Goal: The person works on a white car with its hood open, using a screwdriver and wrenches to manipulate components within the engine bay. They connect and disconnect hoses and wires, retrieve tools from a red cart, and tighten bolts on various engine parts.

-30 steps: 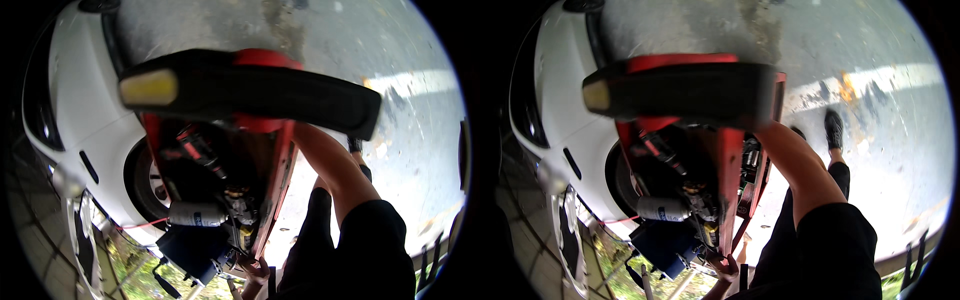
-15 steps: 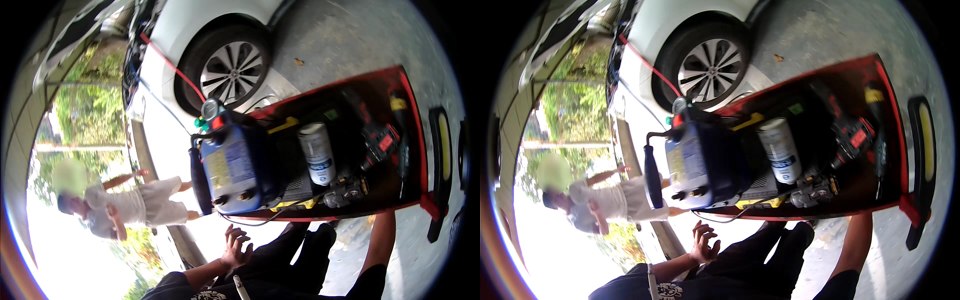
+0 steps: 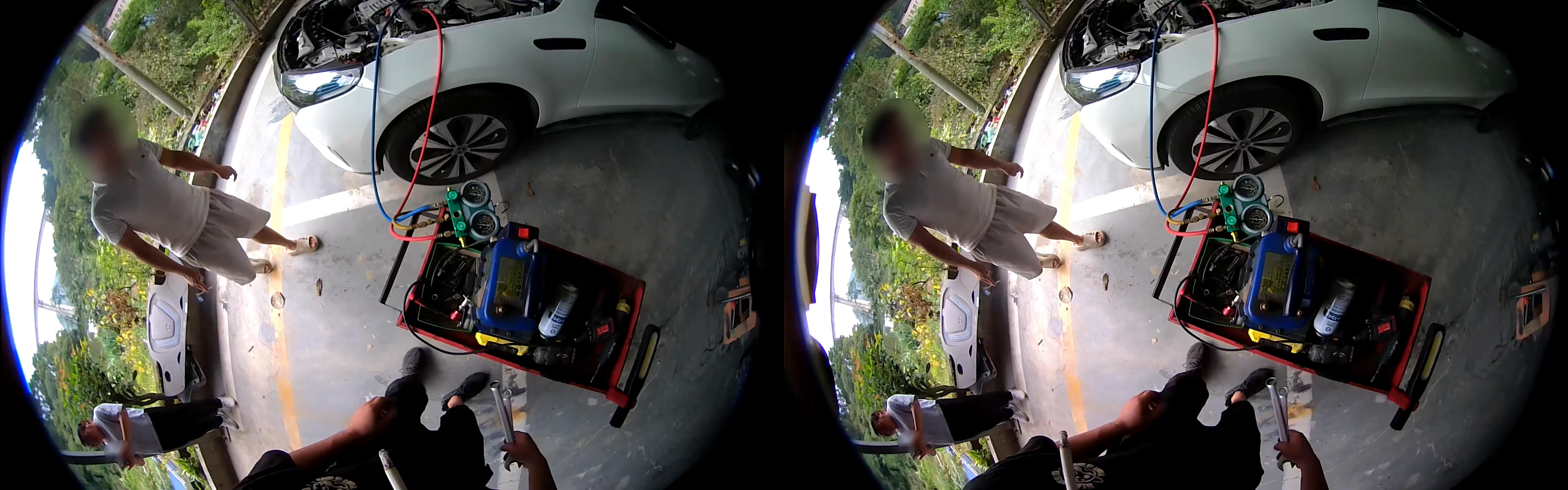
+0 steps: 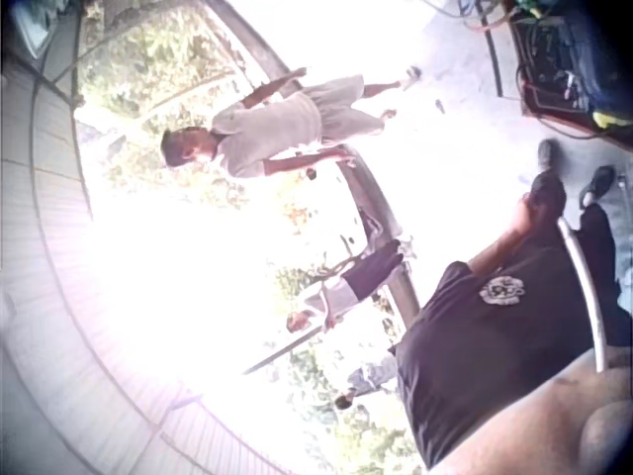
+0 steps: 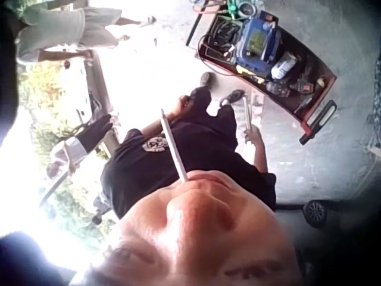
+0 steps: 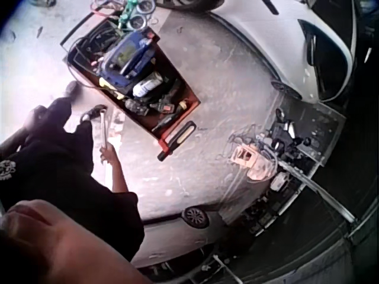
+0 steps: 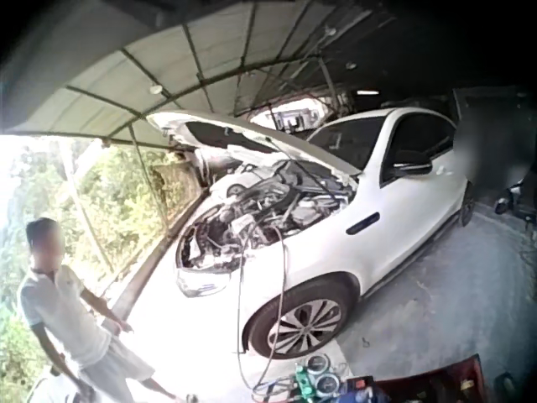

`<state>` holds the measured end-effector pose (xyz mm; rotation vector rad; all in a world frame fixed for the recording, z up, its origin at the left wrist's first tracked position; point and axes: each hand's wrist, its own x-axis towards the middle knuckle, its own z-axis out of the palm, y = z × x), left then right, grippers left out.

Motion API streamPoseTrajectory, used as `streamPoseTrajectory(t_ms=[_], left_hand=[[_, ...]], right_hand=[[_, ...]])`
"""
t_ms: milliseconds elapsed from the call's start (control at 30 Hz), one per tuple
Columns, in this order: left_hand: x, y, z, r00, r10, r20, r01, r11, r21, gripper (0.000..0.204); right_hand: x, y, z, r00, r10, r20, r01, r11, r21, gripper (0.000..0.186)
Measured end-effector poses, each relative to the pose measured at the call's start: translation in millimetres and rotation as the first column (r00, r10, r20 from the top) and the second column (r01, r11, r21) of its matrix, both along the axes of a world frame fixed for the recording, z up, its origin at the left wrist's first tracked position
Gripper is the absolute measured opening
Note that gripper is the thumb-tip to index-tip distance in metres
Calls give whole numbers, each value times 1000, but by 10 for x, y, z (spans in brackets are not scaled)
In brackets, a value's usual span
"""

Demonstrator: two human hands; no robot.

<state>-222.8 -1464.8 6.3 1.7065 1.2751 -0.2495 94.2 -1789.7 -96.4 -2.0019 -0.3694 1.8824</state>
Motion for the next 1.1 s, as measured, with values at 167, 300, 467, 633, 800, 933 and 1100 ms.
streamPoseTrajectory(t_ms=[167,300,467,633,800,933,1100], left_hand=[[-347,519,-190,988,57,143,-2,935,-355,47],[-616,1275,-137,813,474,337,-125,709,-694,47],[-1164,2810,265,547,745,381,-251,581,-774,40],[-1612,4256,699,558,567,605,-165,791,-589,35],[-1670,5682,846,567,456,686,-218,886,-409,34],[-1851,7044,764,544,432,719,-406,886,-225,30],[-2033,8900,897,393,586,709,-644,725,-243,20]], right_hand=[[-497,1763,1003,835,545,74,-550,823,141,32],[-1302,3311,1200,779,487,395,-624,655,425,36],[-2444,5022,1463,806,338,486,-584,591,557,35],[-3002,6342,1844,898,118,425,-419,529,738,35],[-3005,7734,1446,871,-196,450,-335,433,837,36],[-2745,9045,1337,886,-286,365,-264,335,904,27],[-2550,11189,1220,928,-358,-100,306,583,753,35]])
